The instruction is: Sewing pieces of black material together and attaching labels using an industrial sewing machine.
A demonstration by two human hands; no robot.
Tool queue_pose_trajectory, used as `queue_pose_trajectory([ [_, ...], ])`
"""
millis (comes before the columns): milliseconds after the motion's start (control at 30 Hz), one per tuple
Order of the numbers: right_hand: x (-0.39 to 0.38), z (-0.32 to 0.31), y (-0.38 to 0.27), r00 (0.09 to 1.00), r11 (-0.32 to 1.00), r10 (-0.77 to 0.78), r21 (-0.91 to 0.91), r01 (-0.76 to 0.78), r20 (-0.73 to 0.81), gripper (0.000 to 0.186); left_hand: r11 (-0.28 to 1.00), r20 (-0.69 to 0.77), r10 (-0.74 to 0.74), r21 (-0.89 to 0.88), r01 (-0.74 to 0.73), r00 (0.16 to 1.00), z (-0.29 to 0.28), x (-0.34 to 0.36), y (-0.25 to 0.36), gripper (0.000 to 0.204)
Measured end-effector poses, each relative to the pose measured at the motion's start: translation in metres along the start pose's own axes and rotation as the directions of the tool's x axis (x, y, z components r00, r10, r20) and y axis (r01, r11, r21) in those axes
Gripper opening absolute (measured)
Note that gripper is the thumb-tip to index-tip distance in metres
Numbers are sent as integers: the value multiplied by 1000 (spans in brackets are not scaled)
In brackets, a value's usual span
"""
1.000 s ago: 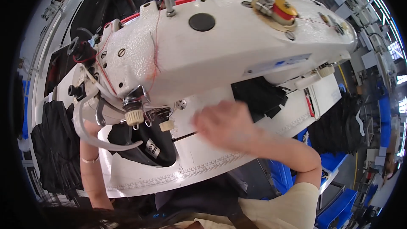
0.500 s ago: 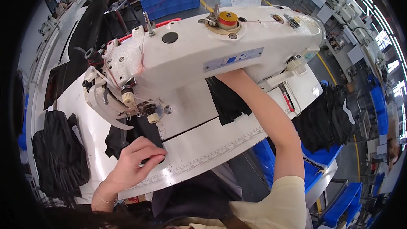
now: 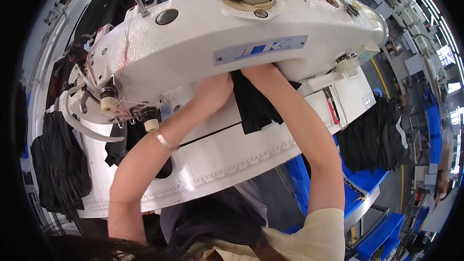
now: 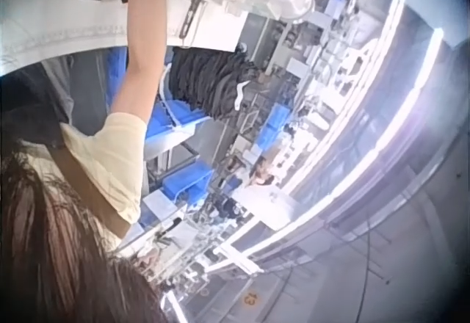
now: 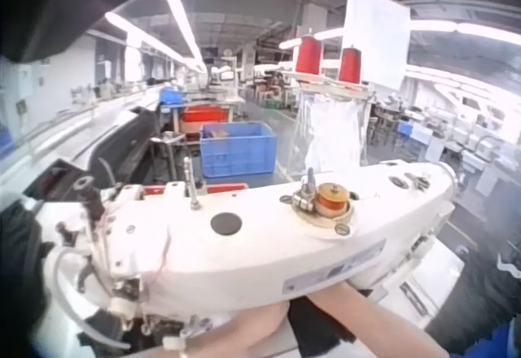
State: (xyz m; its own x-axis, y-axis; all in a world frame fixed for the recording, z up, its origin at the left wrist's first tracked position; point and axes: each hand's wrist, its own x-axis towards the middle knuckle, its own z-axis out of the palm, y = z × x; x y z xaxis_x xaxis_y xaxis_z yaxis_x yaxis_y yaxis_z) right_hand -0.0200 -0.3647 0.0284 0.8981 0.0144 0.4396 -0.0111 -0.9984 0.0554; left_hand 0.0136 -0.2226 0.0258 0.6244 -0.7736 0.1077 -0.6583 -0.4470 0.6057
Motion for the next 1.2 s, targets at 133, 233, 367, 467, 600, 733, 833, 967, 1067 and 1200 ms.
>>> queue_pose_trajectory([
  [133, -6, -9, -7, 999, 999, -20, -38, 22, 29, 42, 939, -278, -85, -345, -17, 957, 30, 25, -46, 30],
  [233, -6, -8, -4, 998, 996, -2, -92, 8, 70, 43, 985, -324, 29, -151, -82, 946, 43, 24, -45, 29],
  [367, 7, -7, 3, 994, 987, 22, -159, -4, 107, 44, 987, -225, -61, -161, 24, 972, 49, 28, -36, 28],
  [467, -20, -17, 1, 990, 978, 34, -208, -5, 134, 45, 997, -373, 31, -55, -55, 927, 59, 27, -43, 29],
  [600, -25, -18, -10, 983, 954, 82, -297, -30, 166, 46, 987, -495, 157, 113, -115, 854, 68, 38, -52, 30],
  [733, -81, -112, -19, 995, 958, 8, -285, -36, -100, 39, 959, -367, 282, 144, -245, 887, 60, 40, -69, 29],
  [833, -124, -198, -21, 954, 929, 298, 240, -280, -38, 47, 961, -440, 277, 149, -235, 854, 67, 39, -83, 28],
  [967, -153, -253, -19, 813, 246, 384, 800, -547, 438, 32, 983, -505, 128, -50, -177, 853, 70, 47, -55, 29],
  [1067, -159, -245, -36, 657, -100, 209, 685, -722, 724, 32, 976, -559, 22, -166, -138, 829, 52, 58, -40, 31],
  [1200, -170, -214, -51, 617, -182, 136, 632, -754, 775, 28, 952, -422, -172, -303, 40, 890, 35, 47, -11, 28],
])
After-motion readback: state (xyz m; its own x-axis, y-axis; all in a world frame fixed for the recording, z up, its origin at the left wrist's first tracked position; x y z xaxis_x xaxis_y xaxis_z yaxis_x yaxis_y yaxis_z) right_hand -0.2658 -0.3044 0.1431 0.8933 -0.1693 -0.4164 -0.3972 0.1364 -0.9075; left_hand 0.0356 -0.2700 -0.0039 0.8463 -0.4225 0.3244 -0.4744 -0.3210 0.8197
